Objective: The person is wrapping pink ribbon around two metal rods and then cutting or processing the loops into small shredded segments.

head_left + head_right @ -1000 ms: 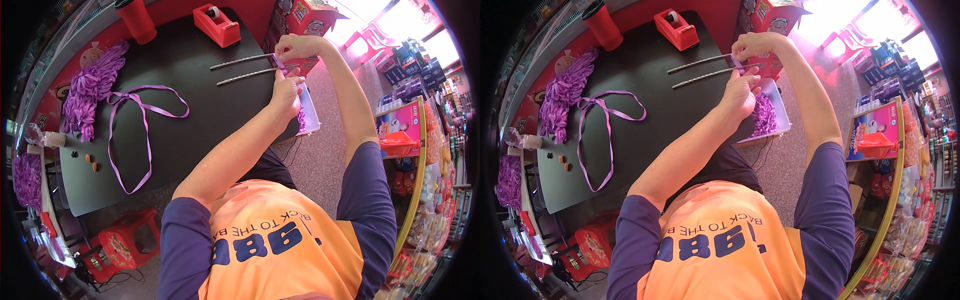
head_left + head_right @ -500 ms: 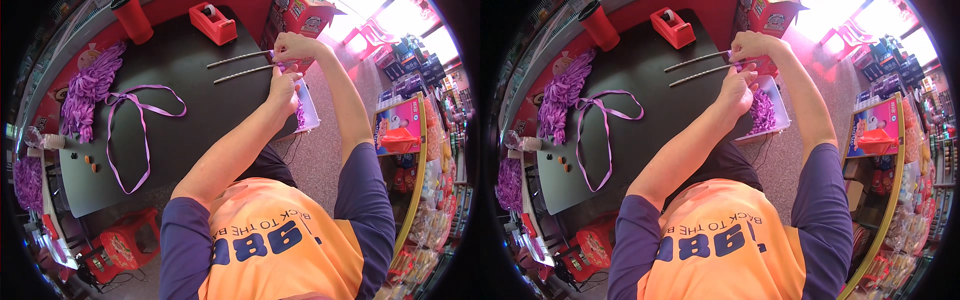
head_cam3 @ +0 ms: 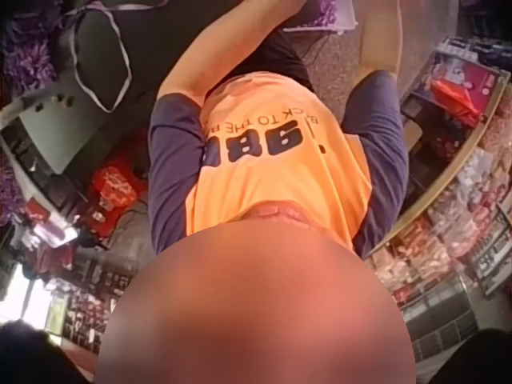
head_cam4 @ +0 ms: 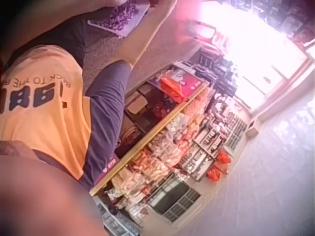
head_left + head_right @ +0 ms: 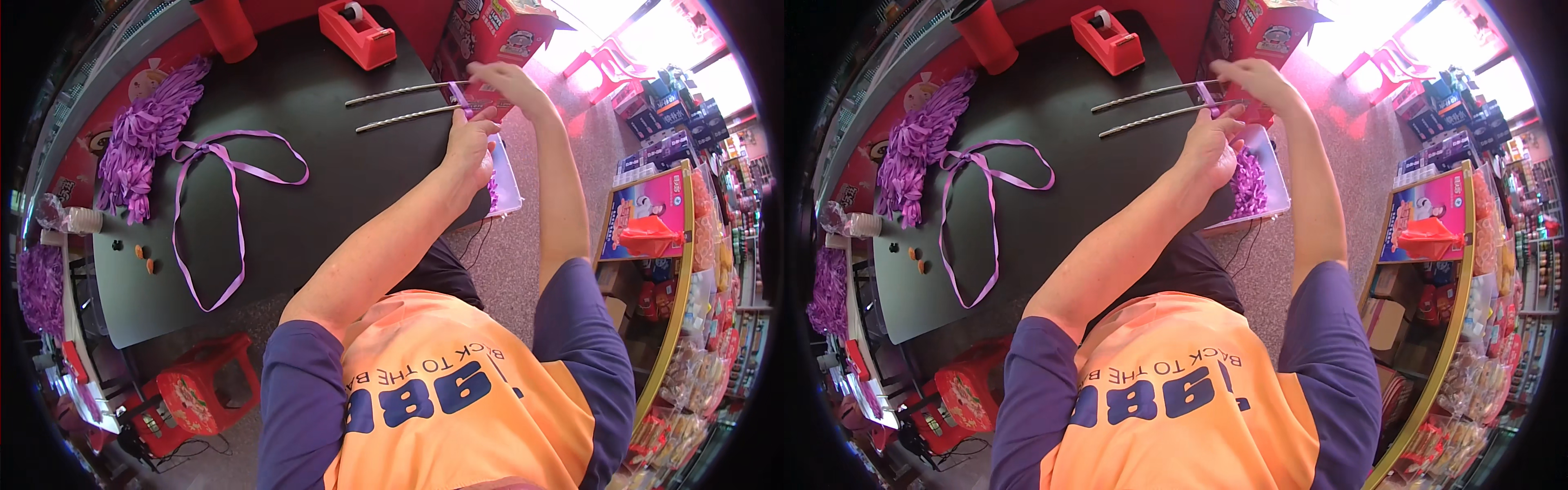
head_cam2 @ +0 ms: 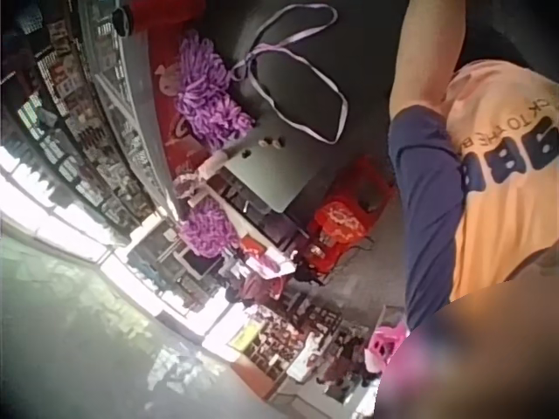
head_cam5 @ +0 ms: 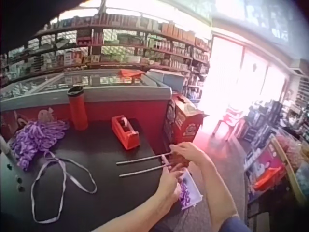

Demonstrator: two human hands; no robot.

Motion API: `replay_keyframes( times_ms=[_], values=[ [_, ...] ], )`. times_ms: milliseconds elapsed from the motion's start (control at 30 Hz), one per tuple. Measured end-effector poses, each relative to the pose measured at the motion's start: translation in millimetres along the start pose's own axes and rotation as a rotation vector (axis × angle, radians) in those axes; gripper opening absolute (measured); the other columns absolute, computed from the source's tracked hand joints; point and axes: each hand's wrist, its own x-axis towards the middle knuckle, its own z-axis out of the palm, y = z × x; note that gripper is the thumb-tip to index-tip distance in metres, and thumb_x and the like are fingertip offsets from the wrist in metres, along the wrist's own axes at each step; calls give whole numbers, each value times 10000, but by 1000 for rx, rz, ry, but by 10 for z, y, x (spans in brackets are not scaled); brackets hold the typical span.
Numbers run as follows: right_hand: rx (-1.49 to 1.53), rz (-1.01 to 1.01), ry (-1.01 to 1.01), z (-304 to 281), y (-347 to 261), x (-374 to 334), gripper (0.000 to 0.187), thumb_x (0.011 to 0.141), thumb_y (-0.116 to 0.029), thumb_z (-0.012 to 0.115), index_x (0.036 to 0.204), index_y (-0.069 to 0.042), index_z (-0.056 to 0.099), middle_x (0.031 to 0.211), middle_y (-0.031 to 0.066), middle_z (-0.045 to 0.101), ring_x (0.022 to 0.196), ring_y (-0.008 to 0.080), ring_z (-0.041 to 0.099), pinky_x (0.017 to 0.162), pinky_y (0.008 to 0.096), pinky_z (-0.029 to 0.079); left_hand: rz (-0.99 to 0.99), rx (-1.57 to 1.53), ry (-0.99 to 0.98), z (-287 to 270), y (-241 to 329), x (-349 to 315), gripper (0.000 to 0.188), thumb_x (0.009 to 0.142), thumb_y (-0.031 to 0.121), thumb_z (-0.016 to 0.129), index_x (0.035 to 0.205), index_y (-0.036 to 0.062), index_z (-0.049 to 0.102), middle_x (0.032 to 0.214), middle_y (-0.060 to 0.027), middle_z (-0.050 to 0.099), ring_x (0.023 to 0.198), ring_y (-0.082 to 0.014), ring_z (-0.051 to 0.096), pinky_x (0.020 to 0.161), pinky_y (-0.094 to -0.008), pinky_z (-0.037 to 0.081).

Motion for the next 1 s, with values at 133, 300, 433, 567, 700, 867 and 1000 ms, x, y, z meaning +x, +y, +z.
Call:
replay_keyframes(
  times_ms=[133, 300, 433, 567, 700, 867, 1000],
  values=[
    [698, 193, -107, 306, 583, -14, 329, 888, -282, 570, 1056, -7, 634, 908, 96, 652, 765, 149, 614, 683, 273, 499, -11, -25, -19, -6, -31, 13, 493, 767, -59, 521, 1206, 142, 417, 1159, -27, 555, 1027, -163, 491, 867, -372, 293],
    [1181, 111, -376, 768, 550, -109, 357, 901, -162, 530, 1210, 17, 531, 1011, 115, 632, 823, 160, 626, 703, 261, 525, -27, -21, 19, -5, 23, -61, 486, 800, -29, 520, 1236, 153, 410, 1127, -5, 568, 1082, -123, 442, 907, -357, 265],
    [1480, 112, -324, 873, 505, -170, 364, 900, -129, 527, 1228, 28, 508, 1021, 119, 632, 839, 167, 639, 684, 254, 539, -33, -16, 10, 3, 40, -86, 521, 811, -14, 520, 1281, 163, 384, 1135, 3, 564, 1082, -112, 441, 910, -350, 268],
    [1521, 153, -239, 873, 450, -224, 332, 891, -125, 542, 1189, 22, 534, 981, 116, 642, 818, 168, 641, 670, 257, 542, -35, -9, 10, 42, 59, -106, 524, 809, -15, 516, 1283, 161, 381, 1141, 4, 560, 1075, -109, 446, 903, -330, 274],
    [1550, 189, -145, 879, 402, -257, 301, 882, -121, 558, 1150, 17, 560, 941, 113, 652, 797, 170, 643, 656, 260, 544, -32, 0, 7, 19, 60, -89, 509, 810, -13, 514, 1272, 160, 388, 1140, 2, 555, 1073, -112, 444, 901, -326, 276],
    [1564, 278, -246, 785, 593, -62, 227, 867, -106, 580, 1066, 2, 596, 904, 110, 659, 761, 170, 643, 645, 269, 546, -27, -1, -21, 3, 49, -82, 484, 799, -16, 520, 1238, 150, 406, 1138, 2, 544, 1058, -115, 445, 898, -327, 279],
    [1663, 165, -563, 698, 922, 94, 243, 908, -116, 505, 1112, -12, 584, 995, 116, 660, 814, 172, 644, 695, 281, 547, -35, -4, -15, 19, 42, -88, 488, 793, -27, 519, 1236, 142, 405, 1144, -2, 539, 1043, -117, 445, 889, -330, 284]
  ],
)
